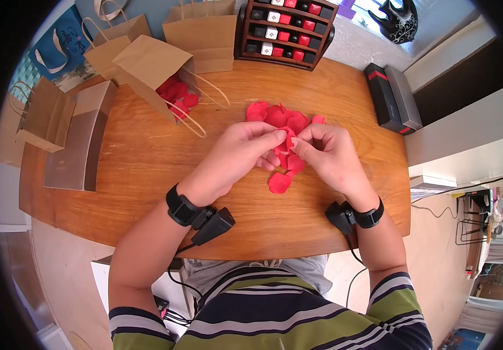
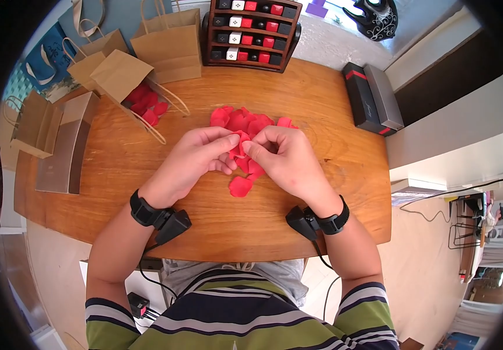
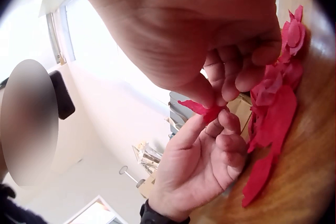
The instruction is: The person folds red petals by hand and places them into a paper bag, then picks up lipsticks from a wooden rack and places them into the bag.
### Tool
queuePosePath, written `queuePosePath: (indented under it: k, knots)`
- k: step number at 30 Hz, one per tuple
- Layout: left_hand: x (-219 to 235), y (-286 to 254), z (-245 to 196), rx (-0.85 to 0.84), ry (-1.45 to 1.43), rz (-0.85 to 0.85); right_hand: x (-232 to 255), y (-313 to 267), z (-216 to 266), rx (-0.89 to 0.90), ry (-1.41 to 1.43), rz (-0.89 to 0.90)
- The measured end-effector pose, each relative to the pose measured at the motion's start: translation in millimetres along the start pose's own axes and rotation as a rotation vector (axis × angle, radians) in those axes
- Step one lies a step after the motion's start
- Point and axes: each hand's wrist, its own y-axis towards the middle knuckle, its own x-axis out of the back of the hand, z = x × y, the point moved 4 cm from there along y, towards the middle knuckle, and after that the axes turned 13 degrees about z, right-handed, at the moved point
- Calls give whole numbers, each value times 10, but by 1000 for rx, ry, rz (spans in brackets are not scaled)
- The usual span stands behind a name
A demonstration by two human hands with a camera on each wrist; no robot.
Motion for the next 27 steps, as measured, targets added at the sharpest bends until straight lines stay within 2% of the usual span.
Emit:
queuePosePath:
  k: [7,10,16,19,22,25,27]
  knots:
    - [-26,-21,-66,47,-139,28,-7,-24,67,-59,-73,-4]
    - [-72,-26,-56,23,98,27,10,-16,29,-8,-117,-9]
    - [20,-28,-31,-25,120,-57,94,-6,6,1,-17,-81]
    - [71,-30,-42,-59,96,-86,124,-26,60,-67,-205,-25]
    - [58,-39,-67,-65,93,-149,70,-45,137,-78,-185,169]
    - [71,-37,-55,-68,95,-157,-58,-78,227,30,-312,315]
    - [80,-33,-48,-69,93,-153,-121,-97,209,173,-454,322]
